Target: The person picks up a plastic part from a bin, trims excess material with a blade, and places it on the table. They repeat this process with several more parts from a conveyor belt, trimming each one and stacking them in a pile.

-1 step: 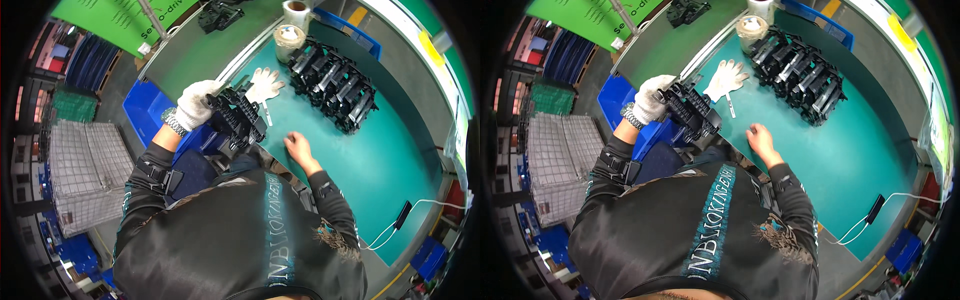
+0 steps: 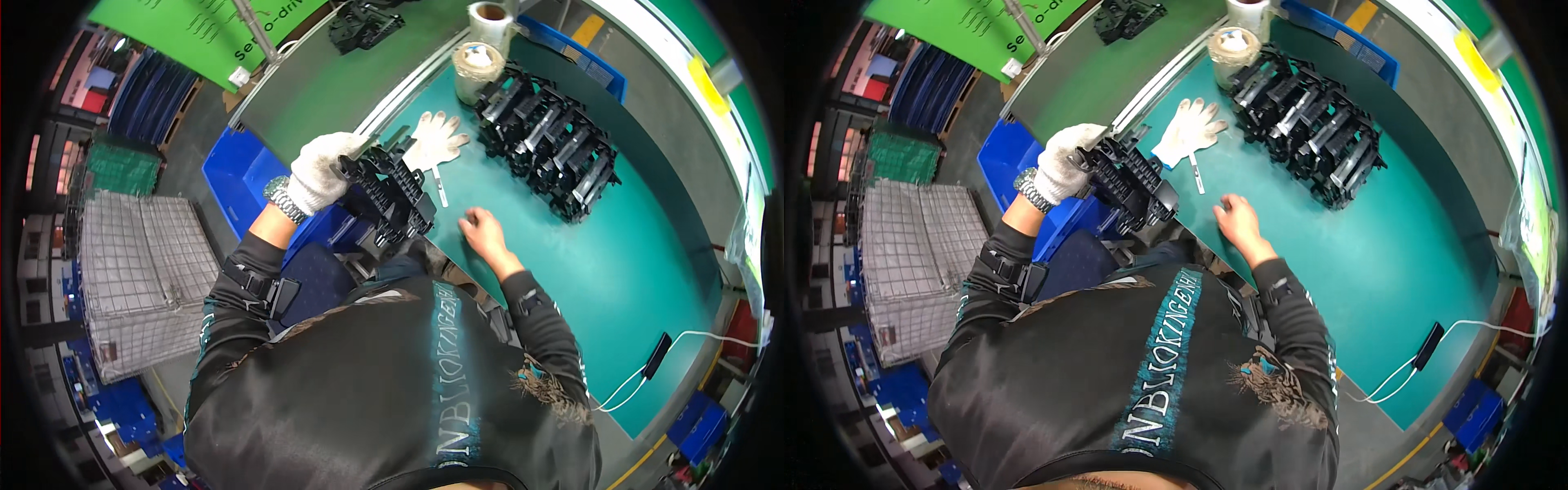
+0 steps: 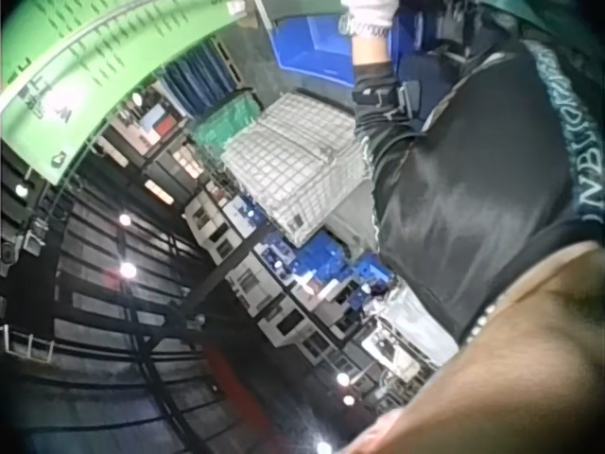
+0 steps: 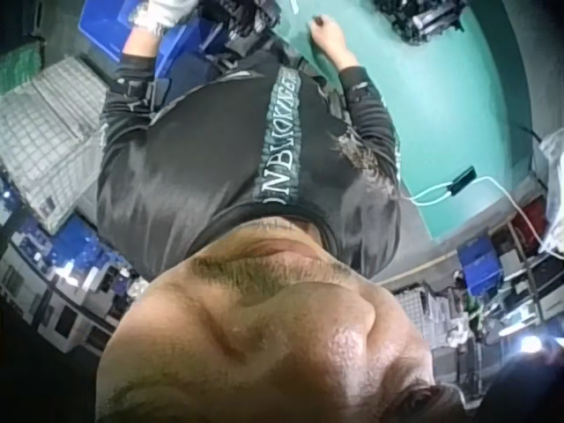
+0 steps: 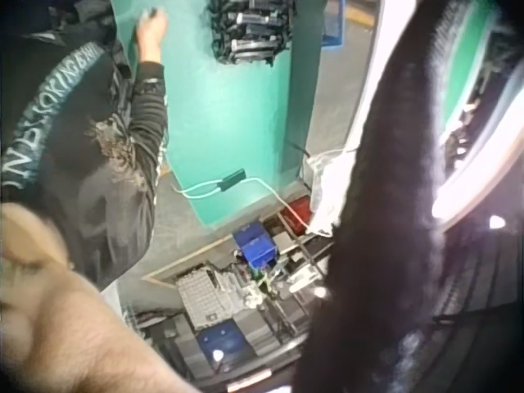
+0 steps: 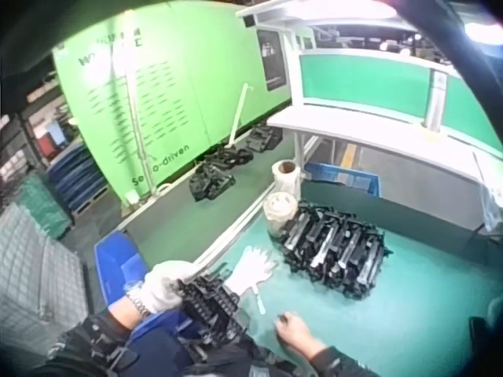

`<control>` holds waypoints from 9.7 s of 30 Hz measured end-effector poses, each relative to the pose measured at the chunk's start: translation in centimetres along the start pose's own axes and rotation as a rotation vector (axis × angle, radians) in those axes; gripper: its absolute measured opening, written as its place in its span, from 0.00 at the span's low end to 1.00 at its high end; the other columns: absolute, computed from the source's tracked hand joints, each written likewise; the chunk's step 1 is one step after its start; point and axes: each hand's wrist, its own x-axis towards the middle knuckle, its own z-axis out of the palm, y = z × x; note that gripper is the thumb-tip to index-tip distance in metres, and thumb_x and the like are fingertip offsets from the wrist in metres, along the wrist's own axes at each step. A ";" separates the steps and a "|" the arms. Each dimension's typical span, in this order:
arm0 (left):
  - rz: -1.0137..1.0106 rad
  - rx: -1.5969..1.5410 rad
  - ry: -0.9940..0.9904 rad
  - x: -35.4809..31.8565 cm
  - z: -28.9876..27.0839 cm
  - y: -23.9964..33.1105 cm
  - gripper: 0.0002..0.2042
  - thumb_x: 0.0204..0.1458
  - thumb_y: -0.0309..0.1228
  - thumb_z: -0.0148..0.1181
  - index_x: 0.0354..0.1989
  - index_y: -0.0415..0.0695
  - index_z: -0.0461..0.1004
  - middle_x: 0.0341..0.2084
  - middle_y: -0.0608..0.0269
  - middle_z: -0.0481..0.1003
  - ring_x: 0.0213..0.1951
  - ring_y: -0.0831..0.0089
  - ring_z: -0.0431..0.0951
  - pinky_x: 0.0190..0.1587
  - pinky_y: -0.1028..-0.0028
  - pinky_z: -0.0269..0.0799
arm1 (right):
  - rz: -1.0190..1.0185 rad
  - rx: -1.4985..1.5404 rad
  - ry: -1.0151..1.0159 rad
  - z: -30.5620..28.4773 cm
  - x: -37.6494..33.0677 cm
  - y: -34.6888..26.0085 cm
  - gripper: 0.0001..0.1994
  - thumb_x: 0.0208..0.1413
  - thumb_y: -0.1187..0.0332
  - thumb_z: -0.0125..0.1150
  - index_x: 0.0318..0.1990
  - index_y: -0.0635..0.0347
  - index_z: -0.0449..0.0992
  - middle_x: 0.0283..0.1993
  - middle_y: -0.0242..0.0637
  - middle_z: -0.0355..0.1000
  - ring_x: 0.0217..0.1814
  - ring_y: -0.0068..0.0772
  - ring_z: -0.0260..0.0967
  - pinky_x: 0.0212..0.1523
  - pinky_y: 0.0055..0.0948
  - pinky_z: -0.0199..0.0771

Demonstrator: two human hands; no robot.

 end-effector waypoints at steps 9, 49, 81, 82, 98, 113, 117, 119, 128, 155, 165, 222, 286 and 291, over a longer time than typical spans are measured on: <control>-0.078 0.095 -0.066 -1.8 -3.1 -2.0 0.22 0.37 0.15 0.57 0.45 0.40 0.77 0.37 0.52 0.79 0.40 0.58 0.80 0.45 0.69 0.75 | -0.046 -0.237 0.000 4.5 10.1 -6.3 0.21 0.49 0.60 0.64 0.49 0.60 0.72 0.42 0.50 0.72 0.46 0.52 0.71 0.49 0.43 0.71; -0.224 -0.451 -0.318 3.9 2.5 -7.1 0.16 0.47 0.21 0.58 0.47 0.40 0.76 0.21 0.63 0.74 0.22 0.80 0.69 0.28 0.77 0.69 | 0.042 0.346 0.300 -4.6 4.6 -15.4 0.13 0.62 0.65 0.57 0.46 0.66 0.78 0.32 0.33 0.75 0.34 0.21 0.68 0.37 0.24 0.68; -0.240 -0.612 -0.091 10.6 11.7 3.1 0.23 0.47 0.33 0.65 0.51 0.35 0.72 0.38 0.52 0.78 0.43 0.67 0.79 0.47 0.72 0.74 | -0.360 0.466 0.664 -8.1 -5.2 -11.4 0.46 0.49 0.70 0.71 0.71 0.61 0.44 0.65 0.44 0.58 0.64 0.37 0.60 0.64 0.34 0.60; -0.193 -0.477 -0.212 12.2 13.0 5.4 0.27 0.47 0.38 0.66 0.53 0.34 0.70 0.40 0.50 0.77 0.44 0.65 0.79 0.49 0.71 0.73 | -0.231 0.529 0.764 -9.5 -5.6 -10.1 0.44 0.50 0.70 0.70 0.70 0.62 0.45 0.64 0.43 0.60 0.63 0.36 0.60 0.63 0.34 0.60; -0.373 -0.525 -0.798 23.8 36.5 25.9 0.25 0.54 0.47 0.59 0.50 0.37 0.74 0.41 0.54 0.77 0.48 0.71 0.75 0.51 0.71 0.70 | 0.318 1.280 0.977 -24.5 -5.4 19.7 0.31 0.63 0.58 0.56 0.66 0.70 0.56 0.62 0.41 0.65 0.62 0.30 0.62 0.62 0.26 0.60; -0.301 -0.161 -0.641 24.8 40.4 19.8 0.32 0.52 0.48 0.58 0.58 0.33 0.67 0.55 0.44 0.71 0.58 0.58 0.70 0.61 0.69 0.63 | 0.588 0.359 0.799 -23.5 0.0 19.8 0.45 0.50 0.37 0.60 0.67 0.61 0.59 0.66 0.55 0.58 0.69 0.50 0.56 0.66 0.38 0.56; -0.358 -0.126 -0.719 24.8 38.5 21.4 0.33 0.51 0.49 0.58 0.59 0.34 0.67 0.58 0.43 0.68 0.60 0.58 0.69 0.63 0.70 0.60 | 0.612 0.397 0.674 -24.3 -0.2 19.0 0.47 0.46 0.35 0.61 0.67 0.60 0.60 0.67 0.55 0.57 0.69 0.50 0.56 0.67 0.38 0.56; -0.313 -0.091 -0.703 24.8 37.2 22.3 0.32 0.51 0.49 0.58 0.58 0.35 0.68 0.57 0.44 0.69 0.60 0.58 0.69 0.63 0.69 0.61 | 0.587 0.416 0.700 -24.3 -0.2 19.4 0.44 0.49 0.38 0.61 0.66 0.61 0.60 0.66 0.54 0.59 0.68 0.48 0.58 0.66 0.37 0.57; -0.392 -0.405 -0.515 13.6 27.8 17.2 0.23 0.53 0.36 0.62 0.55 0.37 0.71 0.49 0.55 0.76 0.50 0.70 0.76 0.55 0.72 0.70 | 0.481 0.720 0.796 -20.1 -7.4 26.5 0.24 0.61 0.63 0.58 0.60 0.68 0.66 0.49 0.42 0.74 0.45 0.27 0.72 0.46 0.25 0.74; -0.440 0.655 -0.071 18.9 -1.7 -38.3 0.25 0.50 0.27 0.50 0.61 0.49 0.66 0.63 0.52 0.63 0.65 0.55 0.60 0.66 0.64 0.58 | 0.823 -0.578 0.388 -4.1 -12.1 7.8 0.30 0.49 0.70 0.59 0.62 0.68 0.63 0.63 0.60 0.58 0.66 0.60 0.54 0.66 0.47 0.56; -0.190 0.946 -0.844 28.8 -1.7 -42.8 0.27 0.45 0.28 0.55 0.59 0.54 0.70 0.56 0.54 0.71 0.60 0.53 0.66 0.62 0.64 0.63 | 1.009 -0.363 0.232 -0.1 -7.3 -0.4 0.41 0.44 0.61 0.68 0.65 0.68 0.57 0.68 0.63 0.50 0.69 0.60 0.50 0.69 0.44 0.53; -0.538 -0.580 -0.246 6.8 8.1 -3.6 0.11 0.54 0.32 0.57 0.41 0.37 0.76 0.36 0.58 0.78 0.39 0.61 0.79 0.45 0.63 0.76 | 0.260 0.450 0.088 -5.3 -8.2 0.8 0.04 0.54 0.75 0.56 0.37 0.64 0.72 0.28 0.36 0.71 0.30 0.26 0.68 0.33 0.28 0.69; -0.548 -0.271 -0.488 6.1 24.2 24.1 0.12 0.49 0.30 0.66 0.42 0.41 0.78 0.31 0.66 0.80 0.29 0.80 0.75 0.34 0.77 0.71 | 0.219 1.051 0.516 -21.5 -21.4 5.2 0.19 0.54 0.62 0.69 0.47 0.63 0.72 0.21 0.20 0.61 0.18 0.12 0.54 0.17 0.15 0.51; -0.492 -0.306 -0.441 6.1 24.7 23.9 0.13 0.49 0.31 0.67 0.42 0.41 0.78 0.30 0.67 0.80 0.29 0.80 0.73 0.34 0.76 0.70 | 0.234 1.068 0.520 -21.2 -21.2 5.3 0.16 0.54 0.62 0.68 0.43 0.62 0.71 0.20 0.20 0.59 0.17 0.11 0.53 0.15 0.15 0.49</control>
